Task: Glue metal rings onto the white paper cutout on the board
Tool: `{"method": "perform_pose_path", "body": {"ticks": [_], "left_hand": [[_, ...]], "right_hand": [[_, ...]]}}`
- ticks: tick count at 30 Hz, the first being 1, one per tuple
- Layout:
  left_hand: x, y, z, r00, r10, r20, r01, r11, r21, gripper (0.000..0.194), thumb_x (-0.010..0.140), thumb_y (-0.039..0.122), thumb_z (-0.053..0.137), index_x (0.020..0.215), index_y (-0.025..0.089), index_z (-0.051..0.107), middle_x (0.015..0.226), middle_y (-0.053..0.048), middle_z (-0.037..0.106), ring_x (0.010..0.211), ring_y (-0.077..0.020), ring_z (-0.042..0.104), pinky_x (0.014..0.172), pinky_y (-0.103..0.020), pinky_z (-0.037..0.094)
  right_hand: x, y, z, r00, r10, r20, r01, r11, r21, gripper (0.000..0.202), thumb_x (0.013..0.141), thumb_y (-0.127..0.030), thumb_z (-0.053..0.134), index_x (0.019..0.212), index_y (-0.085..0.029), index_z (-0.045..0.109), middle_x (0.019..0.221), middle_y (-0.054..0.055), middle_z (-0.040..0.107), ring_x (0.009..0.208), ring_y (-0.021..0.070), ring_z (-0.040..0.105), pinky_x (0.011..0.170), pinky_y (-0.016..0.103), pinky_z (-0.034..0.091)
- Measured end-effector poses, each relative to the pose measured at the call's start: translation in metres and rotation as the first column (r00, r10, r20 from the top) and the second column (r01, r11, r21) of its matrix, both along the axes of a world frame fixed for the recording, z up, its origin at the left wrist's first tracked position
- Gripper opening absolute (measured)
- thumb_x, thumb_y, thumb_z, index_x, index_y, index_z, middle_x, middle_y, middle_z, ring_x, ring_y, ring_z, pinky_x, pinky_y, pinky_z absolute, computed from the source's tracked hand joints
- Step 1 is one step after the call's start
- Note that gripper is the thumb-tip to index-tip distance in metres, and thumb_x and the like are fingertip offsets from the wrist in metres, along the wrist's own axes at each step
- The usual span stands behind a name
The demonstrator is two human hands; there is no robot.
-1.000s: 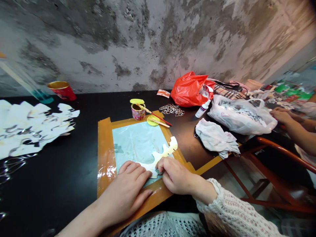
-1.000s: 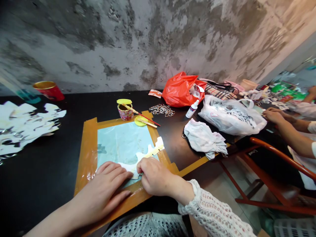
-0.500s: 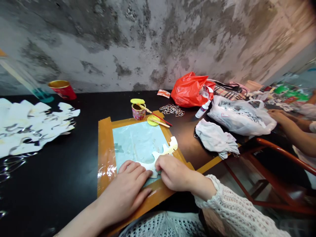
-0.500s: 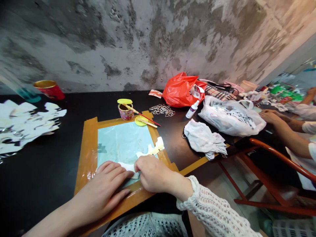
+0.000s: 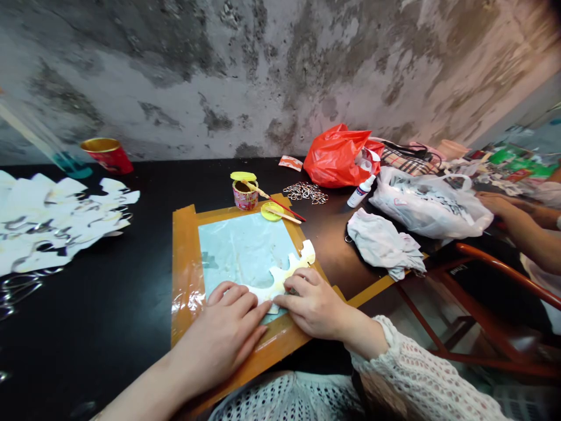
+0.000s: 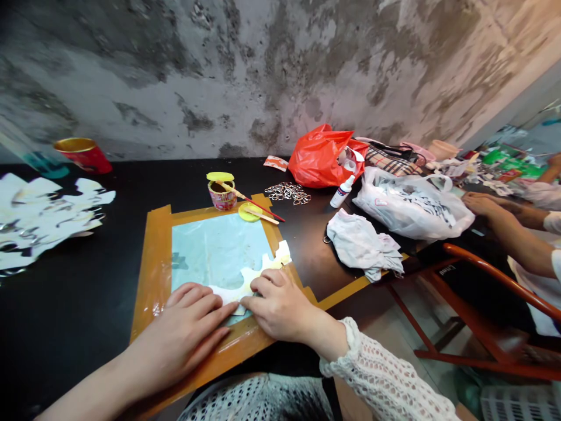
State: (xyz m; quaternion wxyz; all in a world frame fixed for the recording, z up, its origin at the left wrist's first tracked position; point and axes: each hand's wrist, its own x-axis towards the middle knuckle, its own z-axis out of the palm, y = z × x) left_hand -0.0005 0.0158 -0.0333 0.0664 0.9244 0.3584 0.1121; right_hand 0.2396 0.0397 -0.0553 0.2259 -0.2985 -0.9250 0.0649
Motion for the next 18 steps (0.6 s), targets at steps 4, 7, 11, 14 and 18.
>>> {"method": "perform_pose_path", "body": {"ticks": [4,7,11,14,18], "left_hand": [[-0.0004,-0.0003,-0.0006,1.000,-0.006,-0.005,0.006,1.000,0.001,0.031,0.097,0.031,0.047,0.124,0.024,0.059,0.093,-0.006,0.062,0.091,-0.0234,0.053,0.090,-0.046,0.036],[-0.0006,-0.0011,-0.0009,1.000,-0.004,0.008,0.004,1.000,-0.006,0.030,0.097,0.030,0.047,0.123,0.024,0.060,0.094,-0.006,0.062,0.092,-0.0235,0.054,0.091,-0.046,0.036],[0.0002,-0.0013,0.0002,1.000,-0.003,0.012,0.003,1.000,-0.021,0.028,0.096,0.029,0.048,0.120,0.023,0.061,0.093,-0.006,0.062,0.092,-0.0240,0.054,0.091,-0.046,0.036],[0.0011,-0.0007,0.0012,1.000,-0.002,0.011,0.002,1.000,-0.018,0.027,0.096,0.030,0.047,0.118,0.023,0.062,0.091,-0.006,0.062,0.091,-0.0237,0.053,0.090,-0.045,0.036],[0.0013,-0.0009,0.0013,1.000,0.003,0.020,-0.002,1.000,-0.021,0.027,0.096,0.029,0.047,0.117,0.023,0.062,0.092,-0.005,0.062,0.091,-0.0232,0.053,0.089,-0.044,0.037]], "right_hand": [[0.0004,0.0002,0.0018,1.000,0.005,0.030,-0.006,1.000,0.024,0.027,0.090,-0.017,0.053,0.112,-0.022,0.068,0.099,0.008,0.060,0.103,0.0257,0.042,0.092,0.039,0.042],[-0.0001,0.0011,0.0028,0.999,0.024,0.038,-0.026,0.998,0.052,0.027,0.090,-0.017,0.053,0.112,-0.021,0.068,0.098,0.008,0.060,0.102,0.0253,0.043,0.092,0.039,0.042],[-0.0010,0.0030,0.0035,0.998,0.035,0.052,-0.039,0.996,0.077,0.024,0.091,-0.016,0.053,0.110,-0.020,0.068,0.098,0.009,0.060,0.102,0.0251,0.044,0.091,0.038,0.042],[-0.0019,0.0045,0.0039,0.995,0.039,0.086,-0.047,0.995,0.089,0.022,0.092,-0.017,0.052,0.109,-0.020,0.067,0.099,0.009,0.060,0.102,0.0254,0.044,0.091,0.039,0.042],[-0.0047,0.0065,0.0056,0.987,0.051,0.150,-0.063,0.995,0.081,0.021,0.094,-0.017,0.049,0.104,-0.019,0.067,0.097,0.009,0.060,0.101,0.0254,0.046,0.091,0.039,0.042]]}}
